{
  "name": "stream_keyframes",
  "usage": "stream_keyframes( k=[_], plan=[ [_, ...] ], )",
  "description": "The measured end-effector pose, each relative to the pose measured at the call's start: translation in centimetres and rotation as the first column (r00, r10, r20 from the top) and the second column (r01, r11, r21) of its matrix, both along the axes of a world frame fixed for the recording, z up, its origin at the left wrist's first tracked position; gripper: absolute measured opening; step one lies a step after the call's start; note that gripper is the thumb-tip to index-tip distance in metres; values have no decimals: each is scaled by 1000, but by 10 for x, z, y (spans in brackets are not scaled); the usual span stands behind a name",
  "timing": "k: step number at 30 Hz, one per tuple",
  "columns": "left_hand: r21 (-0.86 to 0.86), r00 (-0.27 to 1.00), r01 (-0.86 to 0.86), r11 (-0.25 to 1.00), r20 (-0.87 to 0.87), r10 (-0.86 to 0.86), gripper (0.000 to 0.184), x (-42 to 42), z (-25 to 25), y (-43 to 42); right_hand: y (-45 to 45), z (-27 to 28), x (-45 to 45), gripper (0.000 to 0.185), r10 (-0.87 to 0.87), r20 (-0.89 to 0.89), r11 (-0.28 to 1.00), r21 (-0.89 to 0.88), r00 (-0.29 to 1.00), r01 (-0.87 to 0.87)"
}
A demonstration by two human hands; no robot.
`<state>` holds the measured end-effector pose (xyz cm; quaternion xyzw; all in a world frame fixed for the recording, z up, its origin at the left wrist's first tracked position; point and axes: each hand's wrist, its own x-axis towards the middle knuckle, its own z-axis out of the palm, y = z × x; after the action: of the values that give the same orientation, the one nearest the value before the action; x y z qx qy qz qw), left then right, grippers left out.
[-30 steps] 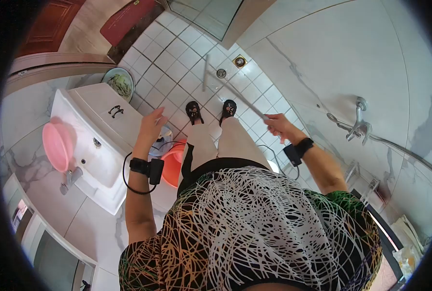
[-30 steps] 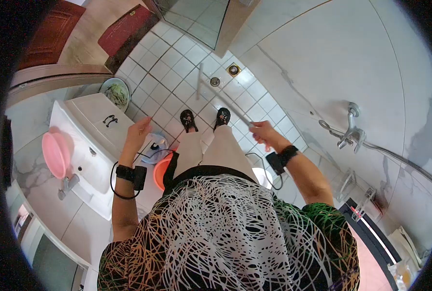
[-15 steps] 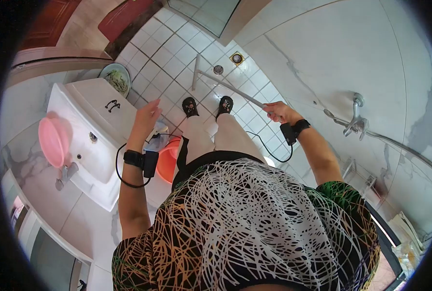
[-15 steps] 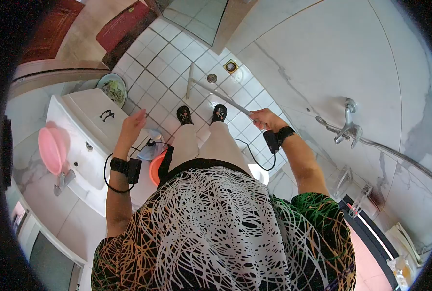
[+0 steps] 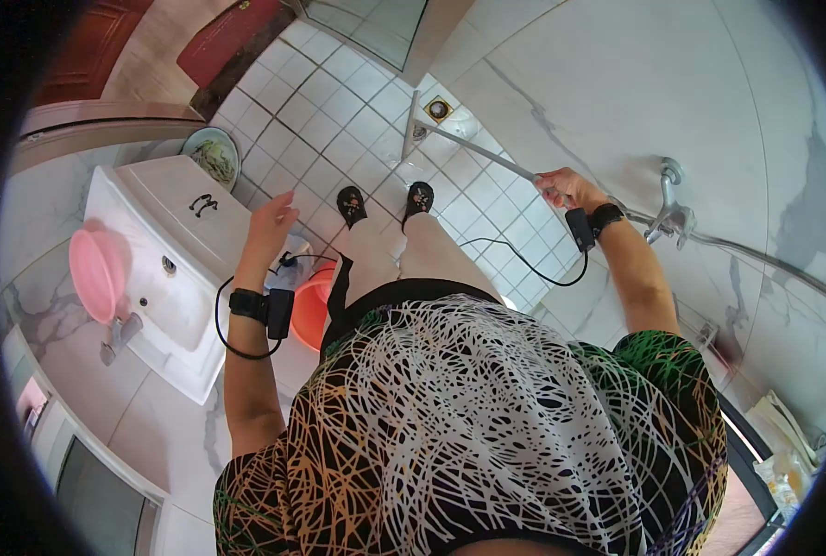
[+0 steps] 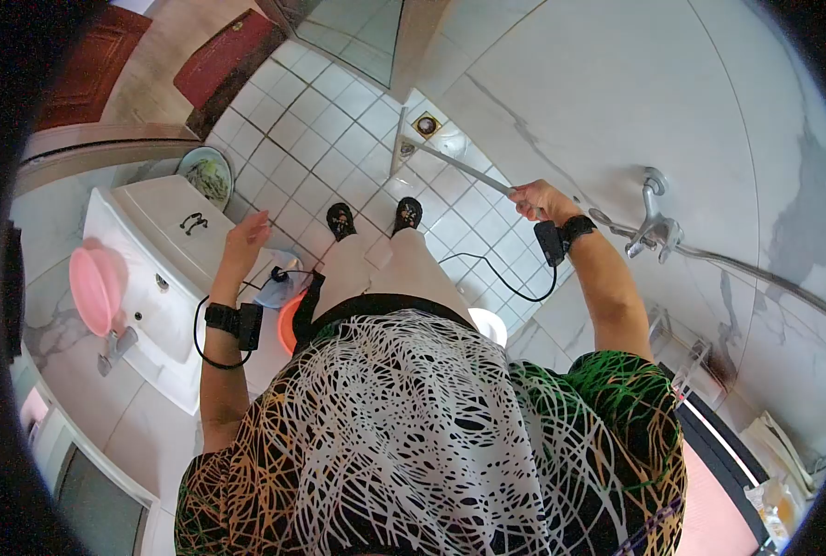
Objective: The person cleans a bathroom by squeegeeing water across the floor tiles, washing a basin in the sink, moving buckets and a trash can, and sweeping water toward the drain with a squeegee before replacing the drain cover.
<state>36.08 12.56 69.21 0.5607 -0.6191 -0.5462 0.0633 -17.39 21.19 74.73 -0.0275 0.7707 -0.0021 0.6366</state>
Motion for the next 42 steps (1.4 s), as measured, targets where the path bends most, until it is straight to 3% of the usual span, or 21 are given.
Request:
stream_keyframes(
  k=[4, 12, 15, 16, 19, 21, 23, 25, 30, 33, 36, 42],
  plan=[
    [6, 1000, -2, 1000, 12, 2, 39, 1, 0, 5, 14, -3, 4, 23, -9, -12, 996, -91, 1000, 8],
    [-13, 1000, -5, 1000, 7, 5, 38, 7, -13, 12, 25, -29, 58, 32, 217, 84, 976, -43, 973, -214],
    [-43, 1000, -19, 999, -3, 19, 37, 9, -13, 11, 21, -52, 53, 31, 223, 194, 974, -89, 955, -210],
    [-36, 1000, -20, 999, 15, 20, 37, 10, -10, 9, 23, -64, 41, 30, 219, 151, 974, -86, 964, -208],
    [-3, 999, -32, 999, 43, 32, 35, 8, -2, 2, -3, -33, 29, 21, 228, 76, 974, -17, 971, -228],
    [42, 998, -29, 999, 49, 27, 35, 13, -2, 2, 11, -60, 4, 18, 153, 109, 986, 53, 982, -160],
    [-25, 998, -65, 998, 16, 65, 35, 15, -14, 7, 26, -71, -7, 14, 89, 114, 992, 75, 990, -98],
    [-39, 997, -78, 996, 6, 78, 35, 18, -19, 12, 38, -60, -7, 13, 28, 92, 997, 62, 995, -34],
    [66, 998, -3, 998, 63, -1, 37, 11, -15, 4, 29, -27, -7, 15, 125, 22, 992, 8, 992, -126],
    [44, 998, -22, 999, -63, 25, 37, -1, -15, -10, 24, -12, 3, 25, 165, -36, 986, -24, 986, -166],
    [-60, 994, 103, 993, -31, -105, 38, -30, 2, -41, 47, -15, -4, 33, 138, -48, 984, -109, 989, -142],
    [-129, 951, 268, 955, -122, -283, 41, -87, -8, -105, 104, 63, 19, 44, 102, -138, 975, -183, 985, -127]
  ],
)
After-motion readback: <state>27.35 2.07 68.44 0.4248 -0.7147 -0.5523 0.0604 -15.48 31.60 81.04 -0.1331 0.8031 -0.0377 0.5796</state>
